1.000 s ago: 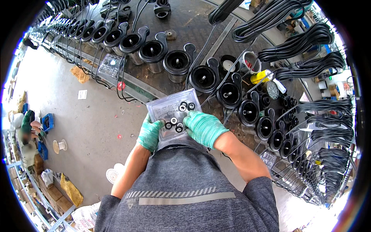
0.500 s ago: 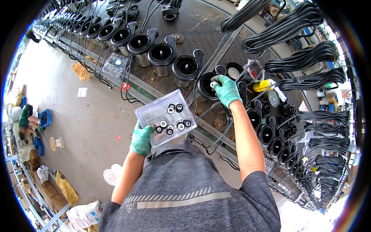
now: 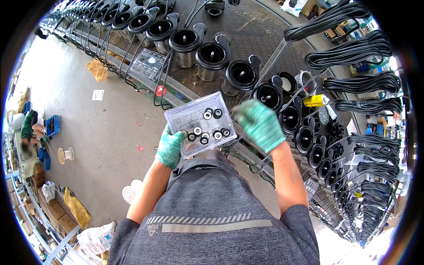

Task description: The person stands at a workbench and repeatedly picks small black circular components from a clear plastic container. They place each component into the center of a black circular device mounted on a rack. The person continues this repetitive assembly process throughout the clip.

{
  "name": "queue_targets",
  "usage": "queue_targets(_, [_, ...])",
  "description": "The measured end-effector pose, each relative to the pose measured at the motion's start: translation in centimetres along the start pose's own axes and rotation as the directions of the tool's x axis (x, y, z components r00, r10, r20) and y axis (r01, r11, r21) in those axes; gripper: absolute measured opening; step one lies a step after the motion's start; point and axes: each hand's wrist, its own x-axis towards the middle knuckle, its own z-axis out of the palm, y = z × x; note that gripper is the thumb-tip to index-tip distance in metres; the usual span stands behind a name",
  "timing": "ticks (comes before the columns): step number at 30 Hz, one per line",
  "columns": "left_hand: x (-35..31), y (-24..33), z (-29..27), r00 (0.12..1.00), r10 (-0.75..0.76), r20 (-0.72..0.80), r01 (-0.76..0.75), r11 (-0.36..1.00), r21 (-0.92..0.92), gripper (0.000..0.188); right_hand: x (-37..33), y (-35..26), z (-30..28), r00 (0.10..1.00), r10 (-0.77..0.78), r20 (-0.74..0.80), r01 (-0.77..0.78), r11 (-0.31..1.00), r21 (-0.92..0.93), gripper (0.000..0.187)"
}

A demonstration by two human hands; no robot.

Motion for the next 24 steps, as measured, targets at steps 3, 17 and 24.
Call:
queue_targets(3, [0.8,0.9,-0.8,1.0,-0.014,0.028,0.014,1.0,0.012,0.055,0.5,-4.3,3.0,0.964,-0.129,0.234,0.165,0.977,-0.138,0.025])
queue_targets(17, [2.8,2.6,-4.5,0.997,0.033,0.063,-0.033,0.999,0.004,0.055,5.2,-10.2,9.3,0.88,0.108,0.463,0.025,0.962,-0.273,0.024])
queue_targets(24, [2.7,4.0,-5.6,1.0,0.008,0.028,-0.008,1.0,-0.002,0.057,7.0,-9.3,7.1,0.947,0.089,0.308,-0.082,0.996,-0.037,0.019])
